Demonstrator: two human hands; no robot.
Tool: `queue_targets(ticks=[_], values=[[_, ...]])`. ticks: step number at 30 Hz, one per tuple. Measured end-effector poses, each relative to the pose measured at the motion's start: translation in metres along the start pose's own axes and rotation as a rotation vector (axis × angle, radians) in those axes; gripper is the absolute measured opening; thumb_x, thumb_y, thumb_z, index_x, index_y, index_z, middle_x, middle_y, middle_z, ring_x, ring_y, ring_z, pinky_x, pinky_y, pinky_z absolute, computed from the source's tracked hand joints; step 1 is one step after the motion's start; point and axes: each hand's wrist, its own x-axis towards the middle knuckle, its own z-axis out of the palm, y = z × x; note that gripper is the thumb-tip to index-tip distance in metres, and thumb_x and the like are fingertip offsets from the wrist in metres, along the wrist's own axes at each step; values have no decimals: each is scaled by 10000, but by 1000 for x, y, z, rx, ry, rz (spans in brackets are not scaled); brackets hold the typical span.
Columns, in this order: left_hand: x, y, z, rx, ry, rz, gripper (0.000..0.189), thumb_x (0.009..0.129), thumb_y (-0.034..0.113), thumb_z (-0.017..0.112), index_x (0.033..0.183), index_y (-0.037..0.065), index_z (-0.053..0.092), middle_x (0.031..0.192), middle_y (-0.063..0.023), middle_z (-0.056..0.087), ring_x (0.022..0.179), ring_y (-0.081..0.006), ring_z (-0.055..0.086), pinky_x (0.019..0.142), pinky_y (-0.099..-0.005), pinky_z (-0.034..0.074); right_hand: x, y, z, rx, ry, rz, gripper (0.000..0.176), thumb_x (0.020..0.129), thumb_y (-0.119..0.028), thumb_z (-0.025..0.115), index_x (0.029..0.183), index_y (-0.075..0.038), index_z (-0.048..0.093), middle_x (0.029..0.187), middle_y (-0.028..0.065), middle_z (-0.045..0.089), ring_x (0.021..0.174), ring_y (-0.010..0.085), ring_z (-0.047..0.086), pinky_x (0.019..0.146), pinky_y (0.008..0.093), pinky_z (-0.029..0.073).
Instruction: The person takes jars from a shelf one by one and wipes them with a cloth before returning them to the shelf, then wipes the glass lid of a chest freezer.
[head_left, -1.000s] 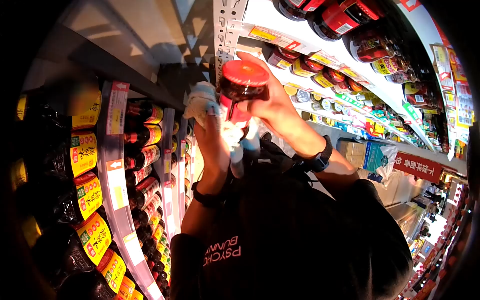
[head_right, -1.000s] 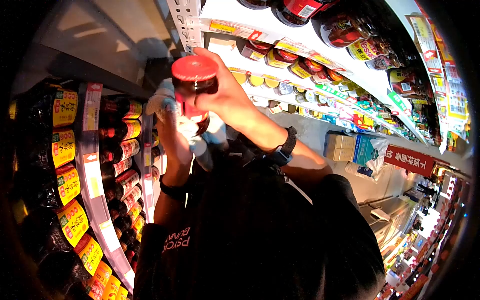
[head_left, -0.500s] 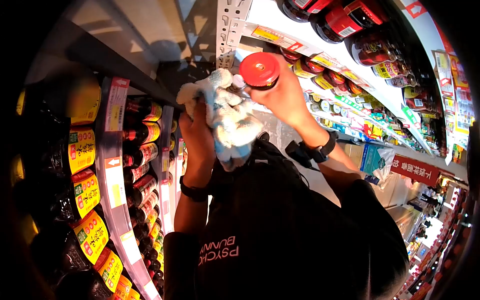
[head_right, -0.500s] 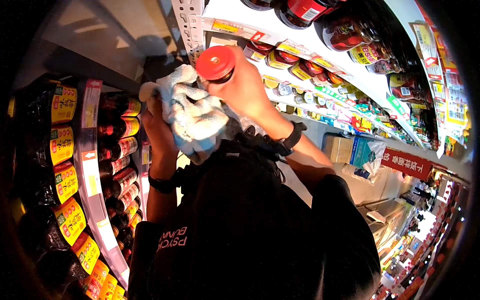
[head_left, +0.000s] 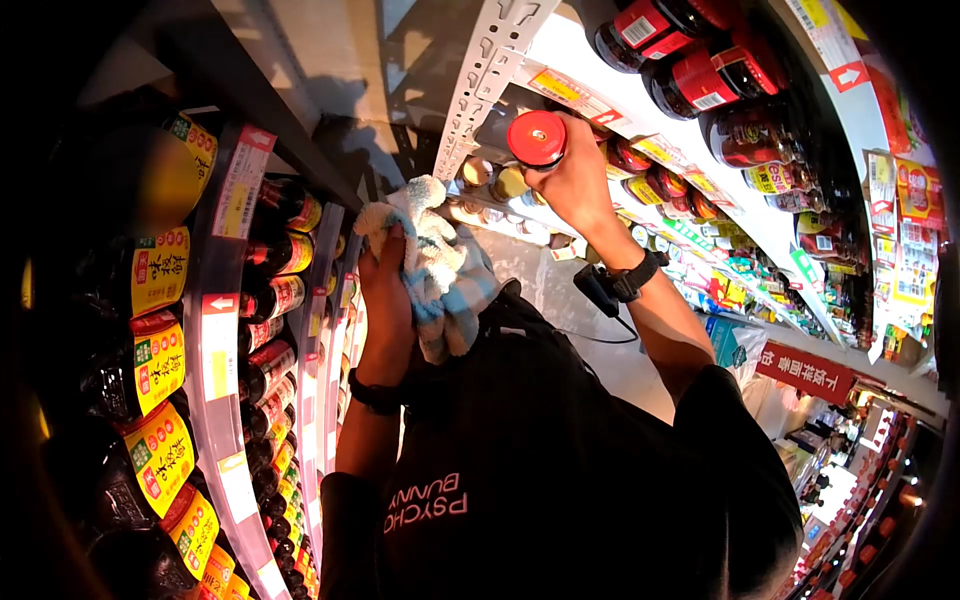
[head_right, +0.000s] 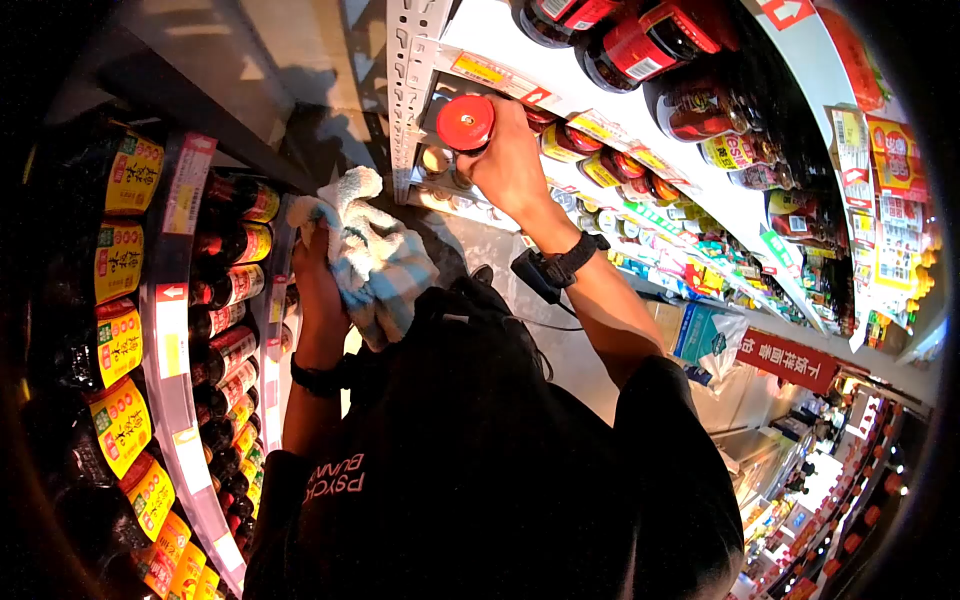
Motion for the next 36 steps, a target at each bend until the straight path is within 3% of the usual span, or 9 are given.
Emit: queue_targets(ticks=[3, 7, 10, 17, 22, 25, 29, 31, 36], values=[[2, 0, -7, -7, -42, -88, 395, 1025, 281, 570, 1308, 7, 540, 1181, -96, 641, 1033, -207, 651, 868, -351, 536, 13, 6, 8, -10, 27, -66, 668, 680, -97, 821, 1268, 33, 531, 1201, 265, 605, 1136, 419, 593, 964, 440, 493], [7, 1, -11, 27, -56, -101, 395, 1031, 287, 549, 1319, 17, 534, 1192, -104, 641, 1042, -217, 655, 883, -357, 541, 36, 15, 20, -33, -22, -27, 688, 695, -165, 837, 1273, 52, 536, 1219, 285, 614, 1137, 460, 582, 981, 472, 476], [6, 3, -10, 5, -34, -85, 400, 1035, 291, 534, 1328, 19, 528, 1196, -105, 640, 1053, -217, 650, 889, -361, 541, 53, 28, 35, -119, 1, -47, 589, 771, -304, 800, 1198, 54, 611, 1123, 287, 661, 1076, 436, 625, 964, 455, 487], [14, -2, -24, -83, -92, -78, 424, 1053, 333, 479, 1347, 29, 512, 1207, -97, 637, 1074, -216, 640, 920, -361, 530, 69, 45, 51, -310, -118, 96, 563, 837, -440, 698, 1176, 8, 661, 1121, 261, 684, 1063, 412, 644, 965, 440, 493], [20, 2, -24, -112, -152, -73, 421, 1064, 347, 449, 1339, 35, 516, 1191, -103, 644, 1065, -214, 645, 919, -357, 526, 79, 60, 59, -410, -207, 99, 539, 875, -456, 621, 1209, -34, 658, 1198, 214, 675, 1134, 369, 624, 1010, 438, 462], [20, 6, -13, -235, -108, -93, 352, 1060, 313, 487, 1256, 33, 572, 1098, -65, 668, 950, -159, 666, 816, -309, 544, 77, 55, 53, -513, -235, 33, 504, 899, -422, 605, 1251, -64, 642, 1265, 189, 651, 1206, 345, 585, 1044, 450, 433], [27, 5, -20, -219, -142, -105, 364, 1060, 316, 482, 1269, 31, 565, 1123, -75, 664, 982, -174, 665, 848, -326, 543, 75, 34, 40, -452, -210, 151, 475, 919, -367, 605, 1298, -81, 621, 1292, 179, 639, 1188, 368, 592, 1051, 456, 435], [29, 6, -18, -208, -169, -108, 366, 1060, 316, 481, 1272, 30, 564, 1128, -78, 666, 991, -180, 666, 858, -332, 542, 71, 46, 44, -467, -22, 15, 392, 903, -316, 631, 1204, -66, 659, 1155, 188, 679, 1031, 390, 653, 913, 473, 520], [29, 12, -20, -154, -200, -120, 468, 1075, 368, 391, 1379, 30, 504, 1257, -117, 629, 1120, -241, 632, 966, -377, 510, 63, 62, 42, -529, 57, -81, 392, 917, -297, 616, 1245, -83, 637, 1199, 187, 658, 1075, 395, 637, 928, 492, 510]])
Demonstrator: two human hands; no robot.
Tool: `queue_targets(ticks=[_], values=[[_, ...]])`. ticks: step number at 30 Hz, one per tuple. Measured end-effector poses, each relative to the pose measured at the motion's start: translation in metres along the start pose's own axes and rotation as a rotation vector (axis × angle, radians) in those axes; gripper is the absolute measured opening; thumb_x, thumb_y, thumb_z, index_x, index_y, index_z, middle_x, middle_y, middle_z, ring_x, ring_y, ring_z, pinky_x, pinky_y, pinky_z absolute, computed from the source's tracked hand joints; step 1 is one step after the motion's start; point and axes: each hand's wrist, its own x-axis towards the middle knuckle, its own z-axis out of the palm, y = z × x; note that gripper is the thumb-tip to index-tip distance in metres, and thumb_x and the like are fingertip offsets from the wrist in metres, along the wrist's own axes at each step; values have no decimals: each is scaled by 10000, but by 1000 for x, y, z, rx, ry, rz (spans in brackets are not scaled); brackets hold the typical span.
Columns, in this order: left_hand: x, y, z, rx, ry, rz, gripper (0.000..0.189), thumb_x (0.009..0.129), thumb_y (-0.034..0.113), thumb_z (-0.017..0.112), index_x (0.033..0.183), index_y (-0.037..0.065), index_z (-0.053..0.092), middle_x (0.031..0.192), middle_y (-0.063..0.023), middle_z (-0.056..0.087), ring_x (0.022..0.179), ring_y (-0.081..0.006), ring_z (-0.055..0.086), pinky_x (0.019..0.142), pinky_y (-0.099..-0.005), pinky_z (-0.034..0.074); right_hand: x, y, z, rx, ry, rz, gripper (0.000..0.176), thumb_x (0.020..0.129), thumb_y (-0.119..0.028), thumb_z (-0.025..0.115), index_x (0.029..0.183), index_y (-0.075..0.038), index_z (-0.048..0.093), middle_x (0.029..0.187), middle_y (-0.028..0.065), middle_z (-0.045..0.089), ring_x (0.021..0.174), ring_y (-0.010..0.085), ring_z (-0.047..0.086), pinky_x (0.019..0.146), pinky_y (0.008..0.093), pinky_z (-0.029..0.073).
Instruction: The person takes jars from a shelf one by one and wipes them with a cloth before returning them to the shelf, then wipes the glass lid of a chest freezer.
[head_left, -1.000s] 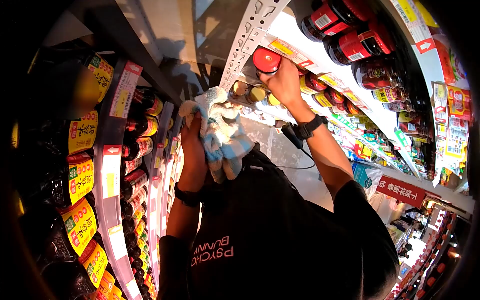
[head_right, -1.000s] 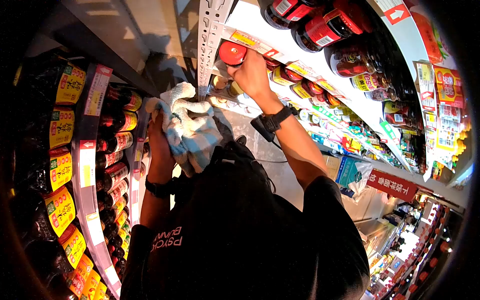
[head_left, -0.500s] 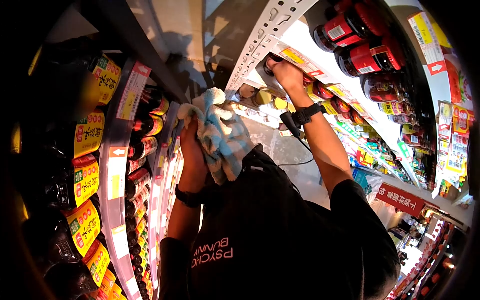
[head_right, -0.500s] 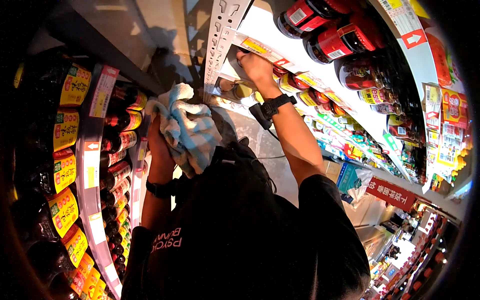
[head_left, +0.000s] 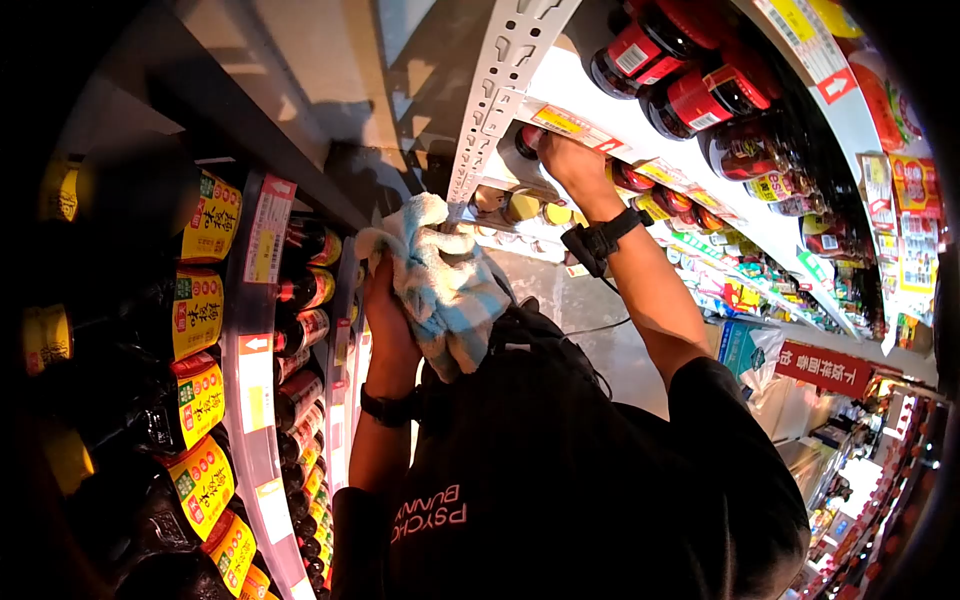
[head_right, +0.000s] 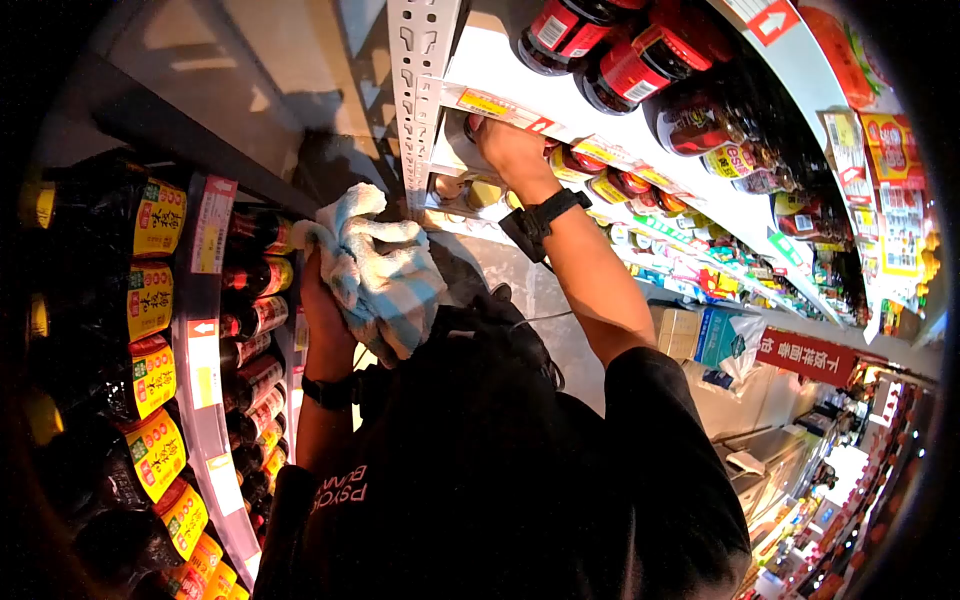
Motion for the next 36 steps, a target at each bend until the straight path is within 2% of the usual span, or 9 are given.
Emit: queue_targets(ticks=[9, 12, 15, 19, 23, 27, 31, 34, 36], values=[[-6, 6, -11, 39, -13, -19, 496, 1089, 380, 345, 1439, 50, 466, 1347, -128, 588, 1220, -273, 587, 1038, -415, 480, -1, -26, -24, -134, -68, 28, 362, 866, -266, 654, 1174, -78, 674, 1130, 182, 688, 1005, 370, 678, 819, 487, 552], [-9, 7, -11, -20, -29, -19, 505, 1093, 378, 338, 1460, 48, 445, 1390, -137, 558, 1255, -283, 565, 1058, -423, 469, -10, -53, -62, 42, -403, 162, 291, 779, -184, 712, 992, 6, 657, 992, 240, 695, 961, 392, 671, 857, 484, 522], [-14, 8, 0, 24, -16, 26, 427, 1087, 316, 385, 1369, 13, 490, 1305, -127, 601, 1167, -240, 617, 982, -396, 504, -49, -67, -62, 149, 162, -89, 553, 784, -135, 714, 1281, 60, 568, 1330, 272, 559, 1167, 393, 575, 1018, 483, 460], [-20, 8, -1, 128, -78, -78, 419, 1054, 306, 443, 1340, 6, 508, 1218, -110, 636, 1034, -215, 662, 896, -359, 539, -100, -77, -74, 463, -63, 45, 490, 861, -122, 664, 1319, 28, 574, 1517, 218, 420, 1319, 421, 460, 1111, 481, 393], [-16, -4, -1, 215, -142, -106, 382, 996, 165, 557, 1334, -5, 505, 1186, -112, 644, 1007, -226, 668, 881, -370, 556, -136, -71, -104, 842, -234, 182, 550, 899, -203, 688, 1397, -25, 535, 1422, 200, 554, 1273, 408, 560, 1085, 447, 440], [-31, -30, 29, 438, -237, -89, 472, 876, -48, 586, 1337, -4, 499, 1233, -123, 615, 1102, -262, 635, 933, -398, 557, -178, -48, -117, 1639, -564, 317, 518, 1021, -204, 608, 1485, -29, 457, 1360, 79, 596, 1179, 156, 591, 1022, 325, 469], [-43, -83, 66, 902, -509, 21, 481, 866, -63, 633, 1335, -28, 531, 1162, -125, 668, 995, -240, 685, 890, -362, 562, -215, -19, -170, 1421, -640, 322, 586, 970, -208, 660, 1474, -6, 440, 1226, 93, 644, 1070, 142, 595, 920, 303, 483], [-55, -140, 84, 940, -603, 54, 448, 918, 9, 673, 1346, -32, 547, 1242, -104, 639, 1137, -186, 609, 963, -308, 490, -271, 14, -165, 1226, -414, 469, 445, 940, -164, 658, 1340, 2, 554, 1117, 89, 686, 988, 127, 616, 887, 298, 494], [-64, -172, 96, 890, -582, -175, 449, 984, 101, 574, 1399, -29, 464, 1288, -146, 614, 1157, -249, 619, 997, -394, 504, -307, 35, -176, 1409, -170, 515, 290, 964, -144, 622, 1221, -11, 644, 1009, 55, 697, 909, 117, 606, 853, 288, 496]])
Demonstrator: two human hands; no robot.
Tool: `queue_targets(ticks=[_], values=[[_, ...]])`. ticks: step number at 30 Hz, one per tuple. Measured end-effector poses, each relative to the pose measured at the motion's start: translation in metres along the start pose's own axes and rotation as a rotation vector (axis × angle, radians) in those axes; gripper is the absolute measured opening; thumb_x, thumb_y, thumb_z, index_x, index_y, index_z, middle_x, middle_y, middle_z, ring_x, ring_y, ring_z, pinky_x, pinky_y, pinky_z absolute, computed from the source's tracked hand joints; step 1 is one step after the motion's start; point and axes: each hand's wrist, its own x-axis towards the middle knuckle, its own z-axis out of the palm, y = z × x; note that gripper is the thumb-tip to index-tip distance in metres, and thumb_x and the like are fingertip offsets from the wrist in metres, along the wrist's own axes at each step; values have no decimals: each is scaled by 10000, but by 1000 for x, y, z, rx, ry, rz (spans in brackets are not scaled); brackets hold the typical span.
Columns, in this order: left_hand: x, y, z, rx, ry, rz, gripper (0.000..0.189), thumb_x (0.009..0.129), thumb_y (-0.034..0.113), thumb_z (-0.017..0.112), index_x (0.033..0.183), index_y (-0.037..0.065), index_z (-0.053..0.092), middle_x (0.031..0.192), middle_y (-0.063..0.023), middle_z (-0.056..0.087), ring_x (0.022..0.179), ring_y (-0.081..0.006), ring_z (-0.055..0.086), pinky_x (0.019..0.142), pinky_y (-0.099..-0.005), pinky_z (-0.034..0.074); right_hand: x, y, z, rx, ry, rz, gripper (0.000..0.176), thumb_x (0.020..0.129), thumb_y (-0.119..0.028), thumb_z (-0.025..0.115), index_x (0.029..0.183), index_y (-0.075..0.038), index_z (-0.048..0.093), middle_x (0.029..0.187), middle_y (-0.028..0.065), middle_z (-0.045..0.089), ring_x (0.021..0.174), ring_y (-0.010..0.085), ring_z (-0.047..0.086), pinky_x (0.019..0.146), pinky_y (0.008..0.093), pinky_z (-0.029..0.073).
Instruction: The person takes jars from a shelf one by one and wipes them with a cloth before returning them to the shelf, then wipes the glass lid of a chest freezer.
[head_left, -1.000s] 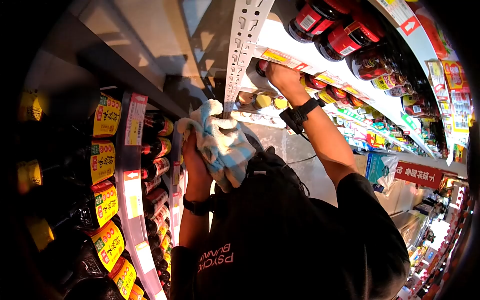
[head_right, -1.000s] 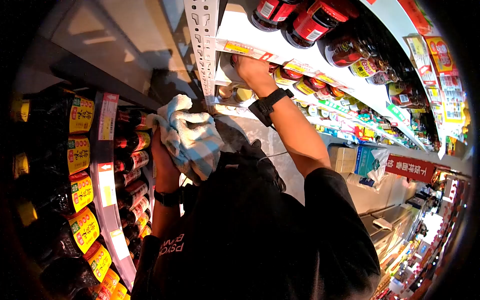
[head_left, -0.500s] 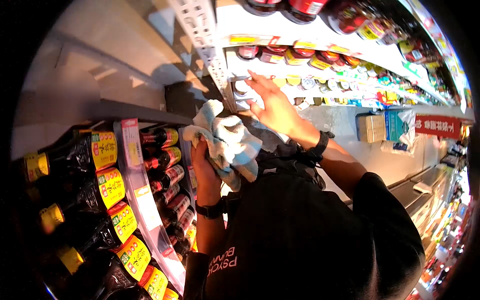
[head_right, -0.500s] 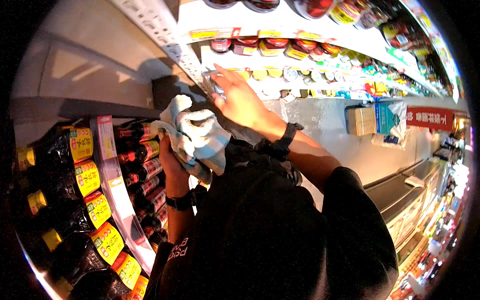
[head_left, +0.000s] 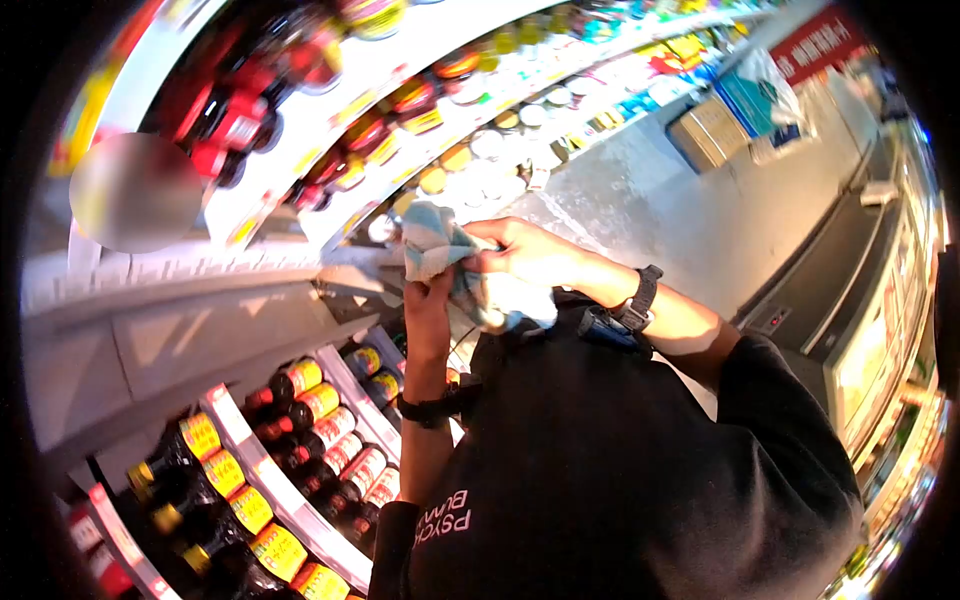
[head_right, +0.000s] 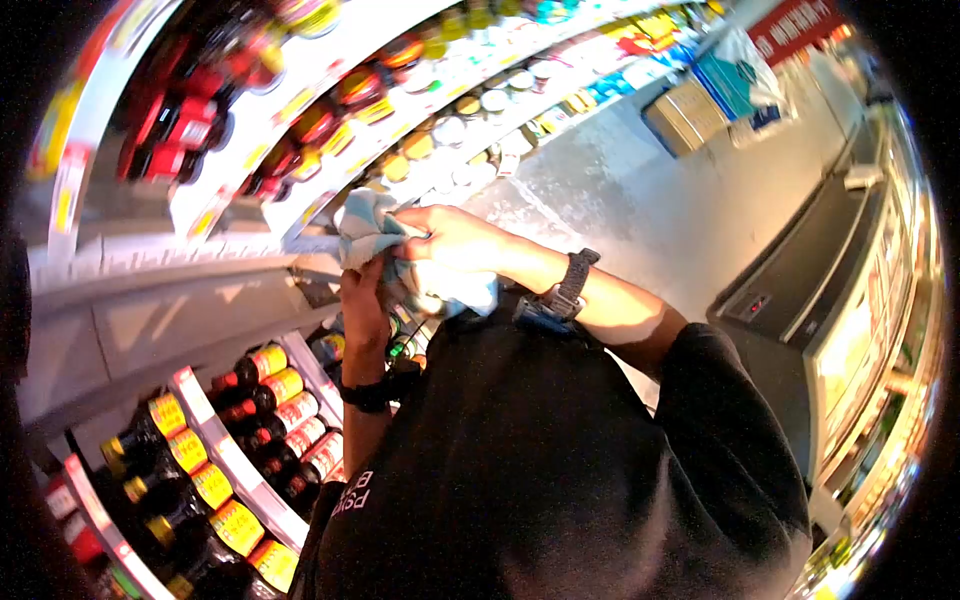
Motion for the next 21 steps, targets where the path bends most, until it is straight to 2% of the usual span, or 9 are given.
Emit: queue_targets(ticks=[3, 7, 10, 11, 13, 15, 17, 19, 21], values=[[5, 6, 71, -422, -235, -132, 471, 1057, 306, 425, 1406, -7, 468, 1348, -128, 583, 1228, -264, 580, 1087, -423, 427, -47, 11, -58, 181, 99, 255, 273, 985, -131, 595, 1225, -9, 645, 1011, 36, 685, 913, 96, 578, 843, 280, 488], [27, -23, 126, -281, -375, -232, 448, 1032, 247, 471, 1403, -5, 471, 1361, -113, 581, 1226, -273, 581, 1076, -395, 433, -101, 26, -107, 406, 248, 60, 325, 990, -124, 576, 1266, 44, 612, 1099, 30, 674, 1019, 88, 568, 910, 278, 471], [26, -18, 149, 709, -706, 338, 509, 943, 152, 633, 1395, -14, 470, 1317, -103, 591, 1192, -247, 593, 1029, -369, 465, -129, 31, -134, 257, 349, 75, 355, 961, -129, 604, 1259, 64, 610, 1120, 71, 687, 1041, 125, 593, 938, 284, 469], [22, -14, 158, 719, -719, 323, 509, 943, 152, 633, 1395, -14, 470, 1317, -103, 591, 1192, -247, 593, 1029, -369, 465, -133, 32, -139, 207, 378, 73, 342, 952, -127, 612, 1235, 63, 624, 1111, 89, 695, 1036, 141, 606, 935, 290, 471], [16, 4, 187, -132, -606, -466, 559, 928, 83, 667, 1434, 8, 443, 1374, -107, 540, 1206, -216, 570, 1019, -340, 470, -143, 32, -152, 16, 457, 122, 313, 928, -111, 631, 1195, 50, 651, 1127, 123, 691, 1051, 173, 619, 922, 299, 478], [29, 4, 194, 89, -633, -391, 571, 898, 144, 728, 1392, -3, 482, 1291, -107, 603, 1132, -194, 606, 976, -325, 491, -147, 37, -157, -196, 526, 117, 300, 900, -91, 651, 1171, 35, 669, 1146, 141, 678, 1079, 190, 619, 919, 296, 476], [36, 13, 211, 233, -567, -242, 535, 852, 171, 775, 1305, -16, 562, 1172, -105, 668, 1042, -188, 644, 921, -315, 509, -144, 31, -162, -137, 530, 201, 377, 892, -91, 675, 1245, 31, 635, 1135, 100, 656, 1059, 158, 600, 918, 289, 468], [54, 14, 218, 373, -555, -156, 510, 821, 183, 799, 1243, -24, 601, 1107, -108, 687, 997, -190, 656, 885, -318, 516, -142, 29, -165, 289, 556, 223, 490, 891, -103, 701, 1342, 32, 567, 1092, 58, 640, 1021, 134, 584, 916, 279, 461], [76, 2, 221, 587, -518, 61, 446, 747, 206, 851, 1071, -39, 667, 963, -123, 714, 884, -209, 675, 792, -339, 527, -139, 24, -171, 169, 504, 334, 554, 890, -125, 737, 1385, 17, 530, 1108, 50, 658, 1023, 112, 568, 924, 278, 459]])
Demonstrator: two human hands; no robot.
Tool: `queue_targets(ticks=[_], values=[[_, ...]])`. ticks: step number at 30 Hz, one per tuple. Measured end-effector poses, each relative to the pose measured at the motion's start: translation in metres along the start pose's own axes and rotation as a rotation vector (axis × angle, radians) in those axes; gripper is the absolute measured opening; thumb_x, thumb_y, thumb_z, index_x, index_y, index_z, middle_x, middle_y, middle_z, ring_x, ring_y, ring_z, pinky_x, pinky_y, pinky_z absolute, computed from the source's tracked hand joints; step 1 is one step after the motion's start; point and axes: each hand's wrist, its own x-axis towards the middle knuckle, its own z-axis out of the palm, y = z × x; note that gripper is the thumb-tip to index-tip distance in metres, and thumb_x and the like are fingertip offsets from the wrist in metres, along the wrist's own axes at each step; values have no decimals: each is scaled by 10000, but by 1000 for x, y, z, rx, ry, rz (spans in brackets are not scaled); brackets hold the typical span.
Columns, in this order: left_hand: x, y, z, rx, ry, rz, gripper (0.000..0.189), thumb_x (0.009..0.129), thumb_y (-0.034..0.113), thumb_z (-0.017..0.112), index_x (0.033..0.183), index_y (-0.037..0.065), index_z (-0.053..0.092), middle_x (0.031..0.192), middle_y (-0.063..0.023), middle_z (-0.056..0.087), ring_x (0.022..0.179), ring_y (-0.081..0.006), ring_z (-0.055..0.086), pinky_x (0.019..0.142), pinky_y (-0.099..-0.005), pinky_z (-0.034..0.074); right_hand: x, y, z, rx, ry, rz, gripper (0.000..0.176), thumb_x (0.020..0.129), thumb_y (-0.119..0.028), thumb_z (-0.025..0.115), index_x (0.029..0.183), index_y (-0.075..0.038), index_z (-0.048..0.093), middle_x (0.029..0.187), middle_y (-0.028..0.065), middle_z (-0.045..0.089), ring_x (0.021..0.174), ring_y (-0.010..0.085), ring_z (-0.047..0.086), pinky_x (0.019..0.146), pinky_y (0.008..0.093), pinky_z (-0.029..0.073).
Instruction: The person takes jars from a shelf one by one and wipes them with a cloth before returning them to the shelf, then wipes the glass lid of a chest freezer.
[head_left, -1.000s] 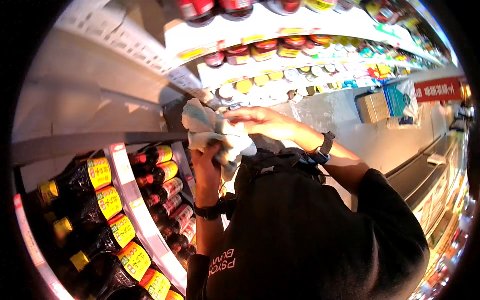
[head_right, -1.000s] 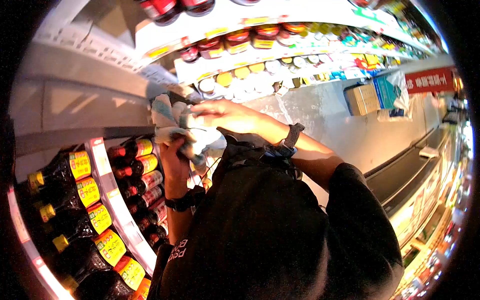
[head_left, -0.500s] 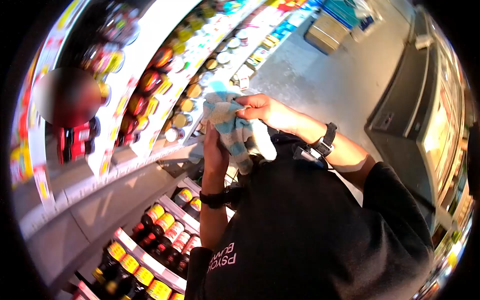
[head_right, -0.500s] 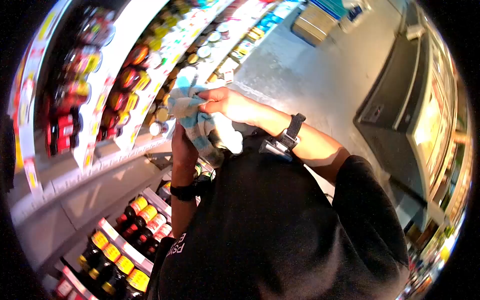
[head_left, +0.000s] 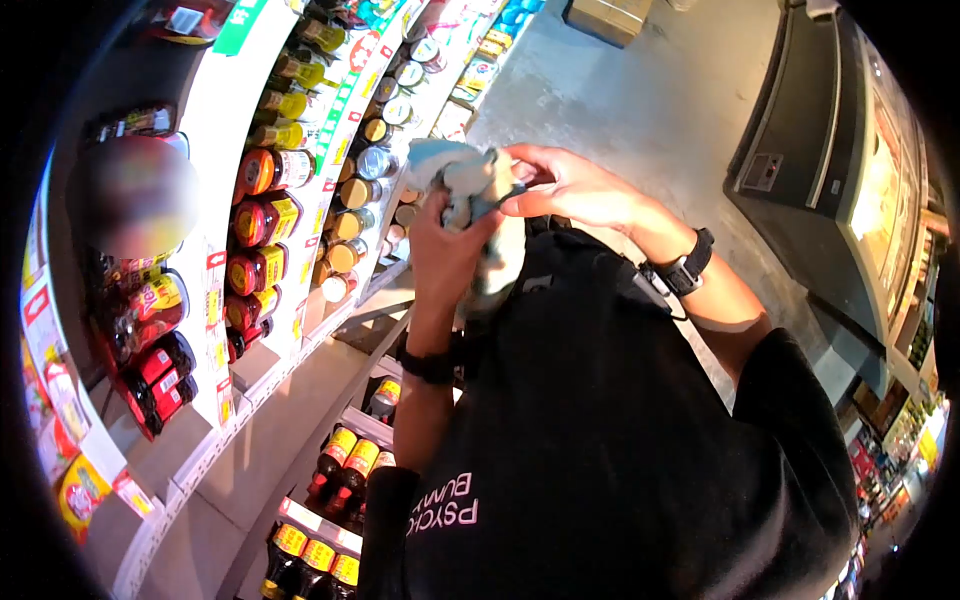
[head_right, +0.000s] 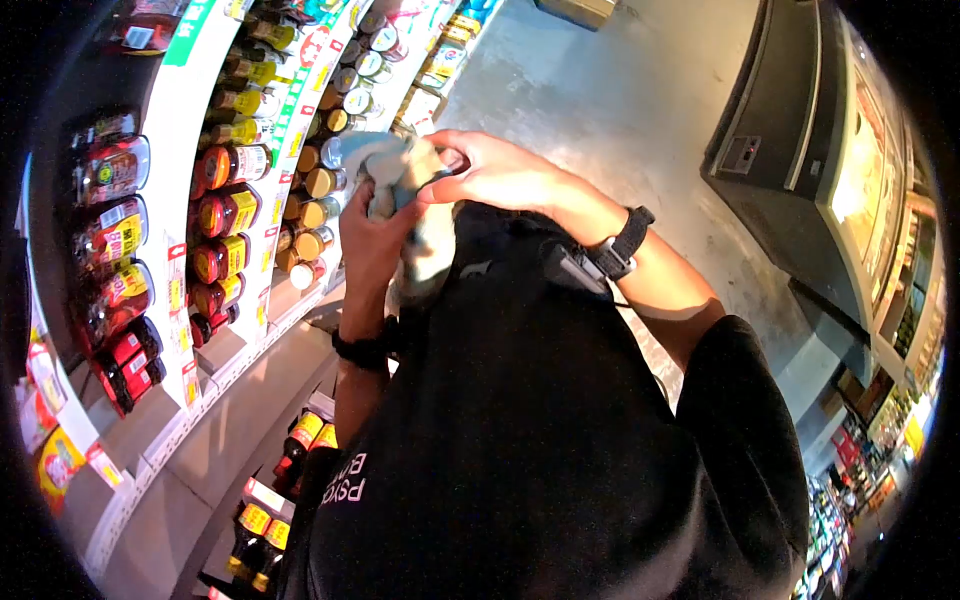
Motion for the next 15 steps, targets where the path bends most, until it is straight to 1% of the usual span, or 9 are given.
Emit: queue_targets(ticks=[3, 4, 6, 8, 10, 11, 12, 14, 15], values=[[24, 5, -9, 229, -60, 147, 370, 759, 188, 819, 986, -33, 628, 903, -103, 693, 829, -196, 649, 742, -338, 514, 13, 1, 3, 29, -10, -43, 466, 872, -101, 759, 1296, -7, 591, 1077, 26, 659, 973, 96, 567, 894, 268, 471], [30, 8, -16, 219, -56, 147, 370, 759, 188, 819, 986, -33, 628, 903, -103, 693, 829, -196, 649, 742, -338, 514, 16, 2, 3, 19, -12, -39, 466, 872, -101, 759, 1296, -7, 591, 1077, 26, 659, 973, 96, 567, 894, 268, 471], [48, 10, -26, -43, -252, 66, 335, 776, 158, 798, 995, -24, 622, 867, -90, 670, 830, -161, 636, 743, -319, 508, 21, 2, -4, 64, 46, 24, 442, 869, -64, 749, 1283, -11, 603, 1090, 24, 664, 982, 97, 577, 904, 266, 477], [66, -17, -36, -126, -324, 64, 347, 792, 75, 756, 1088, -12, 596, 947, -78, 662, 904, -140, 621, 786, -295, 504, 24, -1, -6, 40, 145, 1, 433, 874, -32, 728, 1289, -9, 606, 1083, 23, 668, 983, 107, 592, 913, 271, 484], [77, -19, -39, -339, -329, 67, 437, 832, -3, 715, 1239, 13, 557, 1169, -71, 603, 1064, -131, 569, 857, -260, 494, 25, -7, -12, 51, 292, 24, 378, 879, 1, 699, 1251, -5, 630, 1072, 24, 670, 978, 114, 604, 911, 276, 491], [83, -18, -40, -288, -317, 128, 521, 829, -39, 687, 1321, 16, 526, 1245, -84, 571, 1130, -160, 546, 903, -268, 493, 28, -4, -17, 52, 339, 5, 349, 857, 20, 674, 1205, -3, 651, 1049, 20, 673, 963, 124, 608, 898, 290, 499], [86, -14, -40, -328, -299, 26, 569, 818, -64, 673, 1359, 23, 519, 1245, -64, 581, 1090, -190, 570, 918, -287, 498, 28, -5, -22, 55, 365, 14, 349, 857, 20, 674, 1205, -3, 651, 1049, 20, 673, 963, 124, 608, 898, 290, 499], [98, -3, -42, -334, -322, -100, 592, 815, -62, 669, 1379, 44, 524, 1247, -92, 590, 1058, -204, 589, 885, -320, 508, 28, -10, -27, -352, 610, -45, 297, 818, 31, 643, 1112, -2, 661, 1000, 11, 660, 925, 120, 599, 866, 286, 497], [103, -1, -42, -334, -333, -95, 592, 815, -62, 669, 1379, 44, 524, 1247, -92, 590, 1058, -204, 589, 885, -320, 508, 27, -21, -31, -92, 553, 68, 278, 784, 27, 625, 1060, -4, 641, 953, -7, 634, 887, 106, 576, 830, 270, 485]])
